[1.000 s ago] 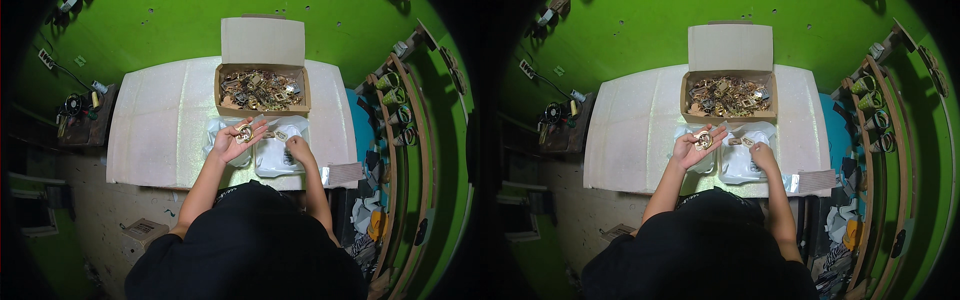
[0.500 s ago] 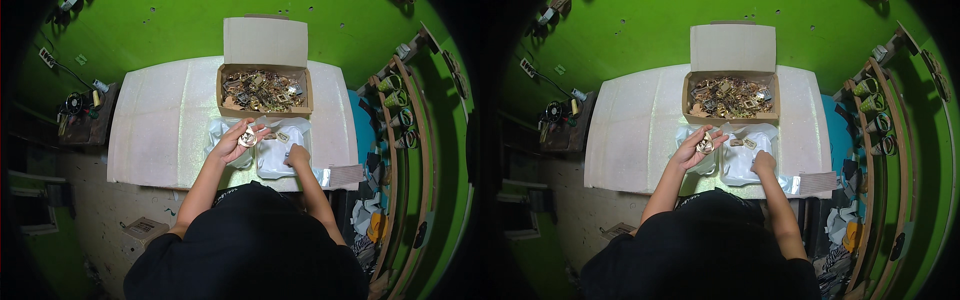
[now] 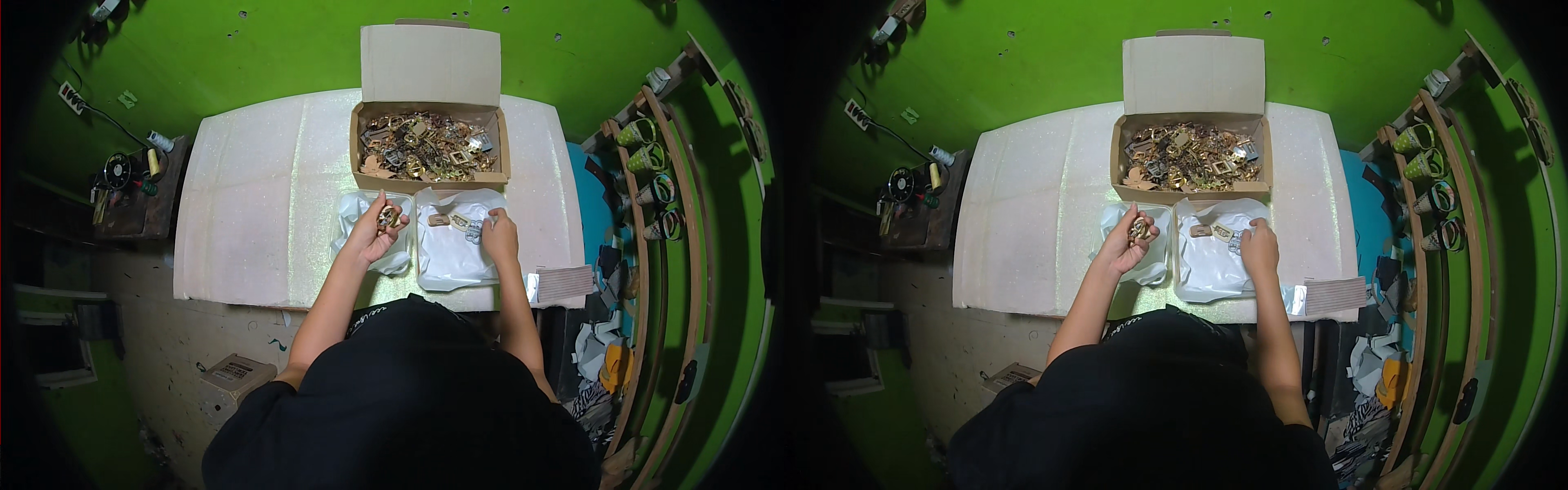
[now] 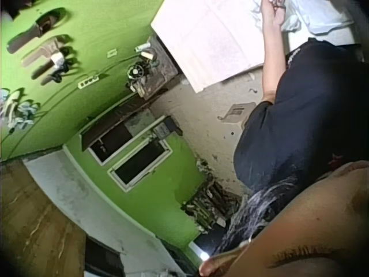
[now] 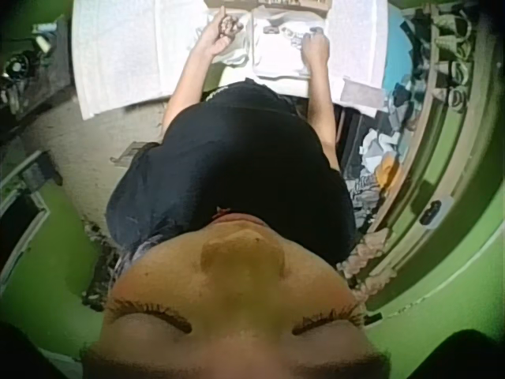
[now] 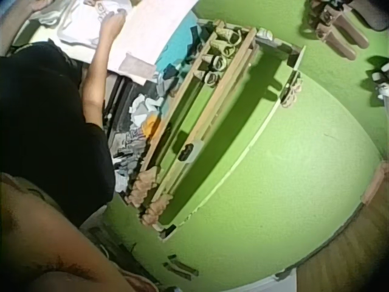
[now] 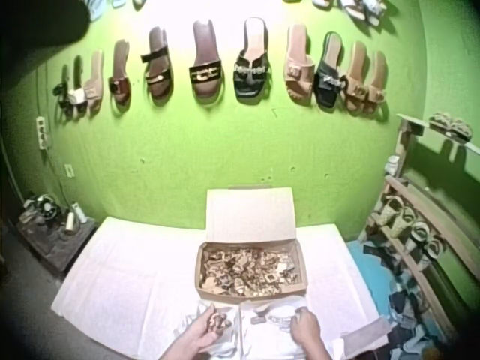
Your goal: Sorting various metal shoe buckles and ornaments from a box into separate containers.
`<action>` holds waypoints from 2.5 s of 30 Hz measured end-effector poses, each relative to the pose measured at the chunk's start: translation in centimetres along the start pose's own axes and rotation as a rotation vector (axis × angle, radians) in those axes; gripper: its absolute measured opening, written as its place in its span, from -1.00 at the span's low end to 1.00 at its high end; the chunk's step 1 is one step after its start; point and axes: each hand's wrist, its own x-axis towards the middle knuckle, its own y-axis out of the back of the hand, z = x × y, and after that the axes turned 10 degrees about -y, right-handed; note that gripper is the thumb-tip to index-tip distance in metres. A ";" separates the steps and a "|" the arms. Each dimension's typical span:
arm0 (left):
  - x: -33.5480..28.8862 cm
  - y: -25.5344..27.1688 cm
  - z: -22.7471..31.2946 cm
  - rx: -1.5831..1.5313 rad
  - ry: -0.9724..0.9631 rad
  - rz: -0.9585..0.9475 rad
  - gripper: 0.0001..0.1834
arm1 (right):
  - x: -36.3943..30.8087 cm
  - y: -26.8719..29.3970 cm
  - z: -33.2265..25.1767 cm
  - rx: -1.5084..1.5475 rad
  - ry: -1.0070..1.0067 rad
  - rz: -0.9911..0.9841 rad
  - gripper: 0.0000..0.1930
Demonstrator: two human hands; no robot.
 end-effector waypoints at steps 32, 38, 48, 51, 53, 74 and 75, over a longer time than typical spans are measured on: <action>-3.6 2.2 4.1 0.503 -0.236 0.117 -0.90 | -2.1 -0.3 -1.1 -0.187 0.000 0.179 -0.61; -4.4 3.0 4.1 0.583 -0.262 0.181 -0.87 | -1.2 0.1 2.2 -0.256 -0.201 0.220 -0.63; -3.2 0.7 -0.5 0.914 0.093 0.045 -0.63 | -0.5 1.3 3.9 -0.331 -0.160 0.289 -0.76; -1.8 0.7 -1.3 0.918 0.155 0.023 -0.61 | -0.4 1.5 3.6 -0.010 0.005 0.293 -0.73; -1.1 1.0 -1.8 0.928 0.191 -0.003 -0.60 | -0.6 1.2 2.4 0.615 -0.247 -0.290 -0.69; -3.0 0.9 3.8 0.200 -0.105 0.003 -0.83 | -2.1 -2.8 -5.9 0.809 -0.194 -0.738 -0.78; -3.1 0.9 4.2 0.236 -0.126 0.026 -0.86 | -1.8 -3.0 -6.1 0.714 -0.155 -0.741 -0.79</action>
